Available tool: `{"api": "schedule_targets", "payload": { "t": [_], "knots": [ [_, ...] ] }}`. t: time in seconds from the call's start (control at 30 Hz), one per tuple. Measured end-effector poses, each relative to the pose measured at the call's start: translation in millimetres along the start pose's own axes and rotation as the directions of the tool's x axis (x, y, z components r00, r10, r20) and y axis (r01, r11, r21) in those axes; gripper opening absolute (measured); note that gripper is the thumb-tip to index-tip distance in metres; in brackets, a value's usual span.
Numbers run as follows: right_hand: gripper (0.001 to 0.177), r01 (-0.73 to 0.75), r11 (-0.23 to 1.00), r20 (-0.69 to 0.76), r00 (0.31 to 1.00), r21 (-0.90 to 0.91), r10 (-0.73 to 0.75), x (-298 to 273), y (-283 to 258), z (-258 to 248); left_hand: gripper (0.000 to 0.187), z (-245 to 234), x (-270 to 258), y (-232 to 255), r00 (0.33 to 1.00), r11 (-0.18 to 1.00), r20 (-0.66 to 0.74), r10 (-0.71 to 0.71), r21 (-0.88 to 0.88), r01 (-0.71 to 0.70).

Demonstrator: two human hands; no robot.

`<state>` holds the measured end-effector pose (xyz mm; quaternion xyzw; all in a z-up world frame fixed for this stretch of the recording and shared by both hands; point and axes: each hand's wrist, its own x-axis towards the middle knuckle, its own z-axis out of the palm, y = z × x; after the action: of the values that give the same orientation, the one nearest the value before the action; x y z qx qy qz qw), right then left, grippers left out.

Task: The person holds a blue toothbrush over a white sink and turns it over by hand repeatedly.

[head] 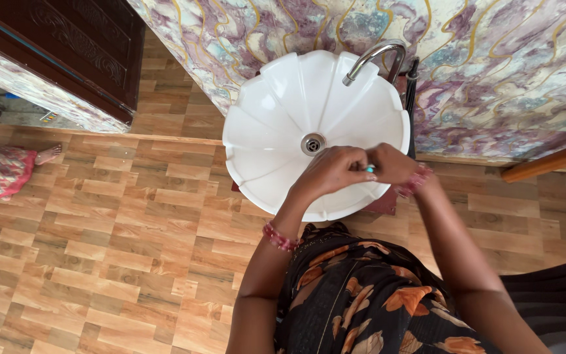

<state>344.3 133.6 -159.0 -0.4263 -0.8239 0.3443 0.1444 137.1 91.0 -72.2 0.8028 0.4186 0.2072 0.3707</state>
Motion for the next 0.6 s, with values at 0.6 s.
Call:
{"api": "schedule_targets", "payload": {
  "t": [0.6],
  "knots": [
    [0.02,0.124,0.991,-0.028,0.992,-0.043,-0.125,17,28,20,0.032,21,8,-15,0.989,0.986,-0.116,0.088,0.149,-0.07]
  ]
}}
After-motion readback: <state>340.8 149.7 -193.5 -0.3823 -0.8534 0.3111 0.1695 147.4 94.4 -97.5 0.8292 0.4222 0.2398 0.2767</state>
